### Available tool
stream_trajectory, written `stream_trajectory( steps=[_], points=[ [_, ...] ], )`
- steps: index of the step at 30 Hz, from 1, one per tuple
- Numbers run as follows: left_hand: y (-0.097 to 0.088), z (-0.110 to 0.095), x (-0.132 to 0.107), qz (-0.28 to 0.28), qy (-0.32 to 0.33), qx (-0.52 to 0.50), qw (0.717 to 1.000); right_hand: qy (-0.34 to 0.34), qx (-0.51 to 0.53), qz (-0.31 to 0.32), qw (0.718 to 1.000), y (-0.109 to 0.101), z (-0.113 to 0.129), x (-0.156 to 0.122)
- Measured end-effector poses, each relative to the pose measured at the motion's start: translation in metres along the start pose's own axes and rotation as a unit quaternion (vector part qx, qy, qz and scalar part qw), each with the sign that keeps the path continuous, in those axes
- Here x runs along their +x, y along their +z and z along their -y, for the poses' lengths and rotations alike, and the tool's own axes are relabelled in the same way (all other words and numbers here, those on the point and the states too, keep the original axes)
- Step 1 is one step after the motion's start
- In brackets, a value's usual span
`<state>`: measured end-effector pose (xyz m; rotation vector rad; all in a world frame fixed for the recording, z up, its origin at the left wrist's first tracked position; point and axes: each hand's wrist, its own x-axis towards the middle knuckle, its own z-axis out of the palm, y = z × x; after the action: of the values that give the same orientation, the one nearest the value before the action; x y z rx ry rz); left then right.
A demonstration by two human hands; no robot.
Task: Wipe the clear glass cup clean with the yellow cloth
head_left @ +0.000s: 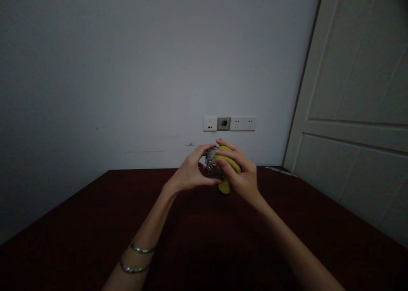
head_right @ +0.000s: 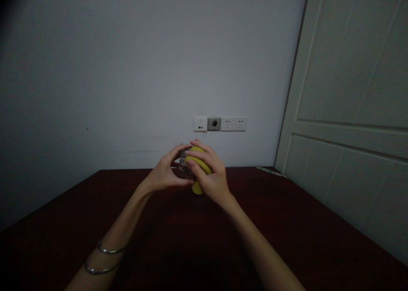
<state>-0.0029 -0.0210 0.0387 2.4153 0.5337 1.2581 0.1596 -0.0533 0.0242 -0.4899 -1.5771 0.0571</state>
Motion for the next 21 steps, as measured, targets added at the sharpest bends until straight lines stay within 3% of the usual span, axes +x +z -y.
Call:
stream_trajectory(
  steps=[4, 6, 12, 14, 21],
  points=[
    [0.001, 0.0, 0.001, 0.012, 0.04, 0.023, 0.999, 0.116, 0.054, -0.031, 0.991, -0.002, -0.007, 0.006],
    [0.001, 0.002, 0.001, 0.012, 0.049, 0.029, 0.998, 0.121, 0.051, -0.031, 0.991, -0.002, -0.006, 0.006],
    [-0.001, 0.005, -0.001, 0.008, 0.018, 0.004, 1.0, -0.06, -0.063, 0.024, 0.996, 0.001, 0.002, -0.005],
    [-0.002, 0.005, -0.001, 0.003, 0.023, 0.007, 1.0, -0.088, -0.071, 0.027, 0.993, 0.001, 0.002, -0.008],
    [-0.002, 0.009, 0.001, 0.014, 0.041, 0.073, 0.996, 0.055, -0.043, -0.027, 0.997, 0.003, -0.003, -0.006]
  ],
)
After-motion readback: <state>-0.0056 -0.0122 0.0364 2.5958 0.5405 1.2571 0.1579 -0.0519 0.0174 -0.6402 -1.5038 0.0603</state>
